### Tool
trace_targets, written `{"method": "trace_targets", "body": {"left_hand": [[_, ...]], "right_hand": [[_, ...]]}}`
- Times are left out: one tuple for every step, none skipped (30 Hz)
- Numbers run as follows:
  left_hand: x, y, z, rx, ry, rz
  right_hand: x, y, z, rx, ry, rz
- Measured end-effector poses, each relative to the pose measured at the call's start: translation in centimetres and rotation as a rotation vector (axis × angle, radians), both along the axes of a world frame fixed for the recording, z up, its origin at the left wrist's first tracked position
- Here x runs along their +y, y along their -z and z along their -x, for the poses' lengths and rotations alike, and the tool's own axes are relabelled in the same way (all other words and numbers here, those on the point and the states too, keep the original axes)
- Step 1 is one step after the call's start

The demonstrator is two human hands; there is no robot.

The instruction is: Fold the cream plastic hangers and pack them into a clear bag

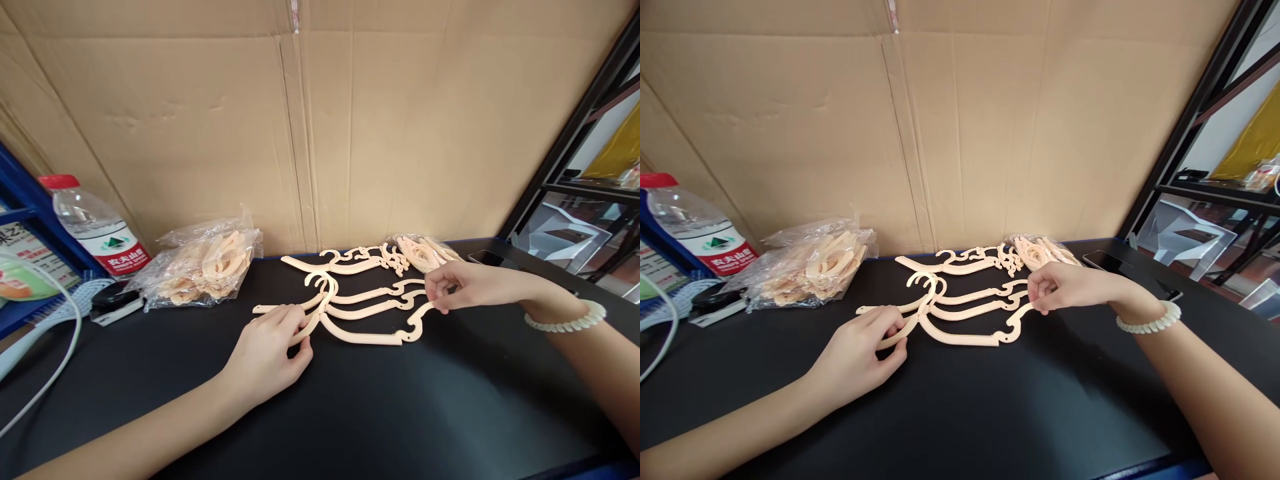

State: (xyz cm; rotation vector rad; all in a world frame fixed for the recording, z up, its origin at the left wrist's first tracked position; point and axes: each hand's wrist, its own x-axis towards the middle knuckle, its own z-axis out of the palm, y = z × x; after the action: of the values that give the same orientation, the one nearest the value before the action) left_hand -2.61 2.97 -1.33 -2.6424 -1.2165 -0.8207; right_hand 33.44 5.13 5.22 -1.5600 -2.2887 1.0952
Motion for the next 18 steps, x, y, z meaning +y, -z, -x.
{"method": "trace_targets", "body": {"left_hand": [[0.0,-0.1,0.0,0.038,-0.02,0.005],[0.1,-0.2,0.0,0.075,-0.032,0.005],[0.1,-0.2,-0.1,0.109,-0.037,0.001],[0.1,-0.3,-0.1,0.137,-0.036,-0.006],[0.2,-0.3,-0.1,0.156,-0.033,-0.011],[0.2,-0.4,-0.1,0.168,-0.03,-0.011],[0.1,-0.4,-0.1,0.174,-0.031,-0.007],[0.1,-0.3,-0.1,0.179,-0.033,0.002],[0.1,-0.3,-0.1,0.181,-0.036,0.007],[0.1,-0.3,-0.1,0.182,-0.042,0.011],[0.1,-0.3,-0.1,0.184,-0.049,0.008],[0.0,-0.4,-0.1,0.188,-0.057,0.001],[0.0,-0.4,-0.1,0.194,-0.065,-0.008],[0.0,-0.5,-0.1,0.202,-0.073,-0.018],[0.1,-0.5,-0.1,0.211,-0.08,-0.025],[0.1,-0.5,-0.1,0.219,-0.082,-0.028],[0.2,-0.5,0.0,0.223,-0.081,-0.029],[0.3,-0.4,0.0,0.224,-0.079,-0.024]], "right_hand": [[0.2,0.1,-0.2,-0.056,0.004,-0.004],[0.3,0.3,-0.3,-0.109,0.014,-0.007],[0.5,0.5,-0.5,-0.161,0.031,-0.013],[0.6,0.7,-0.6,-0.212,0.053,-0.026],[0.8,0.9,-0.7,-0.255,0.074,-0.046],[0.9,1.2,-0.8,-0.29,0.094,-0.068],[1.0,1.4,-0.8,-0.319,0.109,-0.083],[1.1,1.6,-0.8,-0.341,0.118,-0.092],[1.1,1.8,-0.7,-0.358,0.124,-0.101],[1.1,1.9,-0.7,-0.377,0.13,-0.119],[1.2,2.0,-0.6,-0.4,0.144,-0.15],[1.2,2.0,-0.5,-0.428,0.17,-0.198],[1.1,2.0,-0.4,-0.449,0.205,-0.266],[1.1,1.9,-0.2,-0.456,0.243,-0.348],[1.0,1.9,0.1,-0.436,0.275,-0.44],[1.0,1.9,0.5,-0.386,0.294,-0.527],[0.8,2.0,1.0,-0.312,0.295,-0.607],[0.6,2.2,1.6,-0.232,0.277,-0.674]]}}
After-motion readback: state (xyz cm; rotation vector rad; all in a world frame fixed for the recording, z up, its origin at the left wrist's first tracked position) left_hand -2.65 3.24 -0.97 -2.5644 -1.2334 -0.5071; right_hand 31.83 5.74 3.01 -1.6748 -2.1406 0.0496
